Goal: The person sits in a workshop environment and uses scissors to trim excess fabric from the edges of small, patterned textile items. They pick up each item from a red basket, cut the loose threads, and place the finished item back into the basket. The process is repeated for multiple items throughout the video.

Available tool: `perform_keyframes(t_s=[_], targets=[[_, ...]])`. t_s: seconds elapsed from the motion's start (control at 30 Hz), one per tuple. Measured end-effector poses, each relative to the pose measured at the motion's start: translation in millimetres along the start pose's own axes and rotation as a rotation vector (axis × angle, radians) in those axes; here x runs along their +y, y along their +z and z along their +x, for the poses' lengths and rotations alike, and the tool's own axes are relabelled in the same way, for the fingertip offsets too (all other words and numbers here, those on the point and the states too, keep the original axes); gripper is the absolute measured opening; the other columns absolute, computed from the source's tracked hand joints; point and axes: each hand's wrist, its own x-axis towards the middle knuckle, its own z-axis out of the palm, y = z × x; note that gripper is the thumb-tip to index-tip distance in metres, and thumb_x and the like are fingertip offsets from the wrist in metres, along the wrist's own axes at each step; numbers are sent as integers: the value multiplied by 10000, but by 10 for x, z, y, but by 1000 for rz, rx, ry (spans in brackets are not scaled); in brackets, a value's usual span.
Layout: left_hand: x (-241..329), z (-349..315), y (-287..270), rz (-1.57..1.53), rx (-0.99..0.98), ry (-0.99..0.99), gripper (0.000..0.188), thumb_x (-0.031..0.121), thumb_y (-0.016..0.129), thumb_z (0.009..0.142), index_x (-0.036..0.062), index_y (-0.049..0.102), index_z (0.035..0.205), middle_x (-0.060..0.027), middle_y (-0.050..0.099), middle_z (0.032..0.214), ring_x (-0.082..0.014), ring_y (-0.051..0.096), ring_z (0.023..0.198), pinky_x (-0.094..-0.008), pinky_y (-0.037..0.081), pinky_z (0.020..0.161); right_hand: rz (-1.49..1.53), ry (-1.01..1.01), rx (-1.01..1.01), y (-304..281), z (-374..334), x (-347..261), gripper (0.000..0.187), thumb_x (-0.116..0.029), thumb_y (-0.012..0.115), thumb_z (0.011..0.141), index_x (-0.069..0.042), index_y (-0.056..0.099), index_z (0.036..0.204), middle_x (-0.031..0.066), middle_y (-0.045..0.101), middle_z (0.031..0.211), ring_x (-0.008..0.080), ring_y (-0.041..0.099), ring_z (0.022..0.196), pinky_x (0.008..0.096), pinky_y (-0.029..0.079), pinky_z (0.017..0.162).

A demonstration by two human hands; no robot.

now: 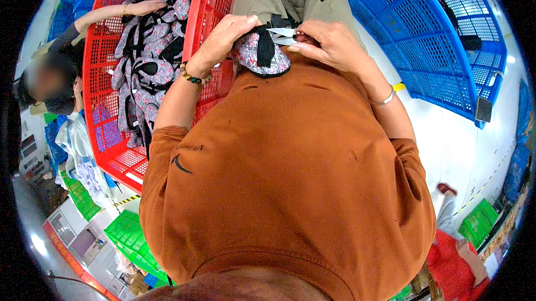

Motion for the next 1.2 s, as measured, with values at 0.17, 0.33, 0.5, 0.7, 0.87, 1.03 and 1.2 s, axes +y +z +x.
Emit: perform_keyframes(t_s=[0.17,0.33,0.5,0.7,0.87,1.03,1.2], targets=[[-90,4,-37,-53,-36,-26,530,391,311,941,-48,603,890,-53,612,805,-115,539,750,-262,415,742,-19,-66,100,118,54,32,279,-294,641,774,-35,552,824,97,569,716,270,565,627,331,440,532],[-128,-5,-56,-144,-96,-59,649,472,220,936,-58,595,933,-81,627,855,-141,565,800,-262,420,795,-170,-154,96,52,137,-37,289,-322,640,766,-49,552,798,94,553,703,268,558,606,332,433,514],[-98,-12,13,-235,-46,-77,631,431,246,944,-73,614,851,-34,597,755,-88,496,716,-224,402,717,-204,-182,29,-38,207,-58,320,-361,620,773,-49,551,777,96,540,687,274,552,595,345,426,507],[-134,11,18,-205,-48,-54,642,439,246,944,-78,621,890,-36,607,771,-86,493,714,-218,396,716,-269,-270,-71,-205,372,-98,336,-385,613,768,-54,566,749,80,549,615,243,525,502,307,377,437],[-90,1,15,-235,-67,-89,648,450,250,945,-78,624,901,-37,607,774,-81,491,723,-214,393,716,-323,-261,-111,-220,390,-121,338,-392,607,770,-58,570,744,76,560,622,238,534,509,305,384,442],[-80,-3,7,-242,-72,-86,654,456,250,944,-78,625,903,-39,612,788,-76,494,724,-213,396,713,-283,-216,-86,-179,371,-106,384,-409,576,786,-51,515,663,94,515,607,284,533,548,360,381,460],[-86,0,-4,-264,-93,-107,661,463,248,942,-78,625,903,-43,617,796,-75,496,726,-210,398,714,-338,-222,-86,-193,363,-112,366,-396,576,789,-62,511,654,86,519,607,279,533,536,356,380,449]])
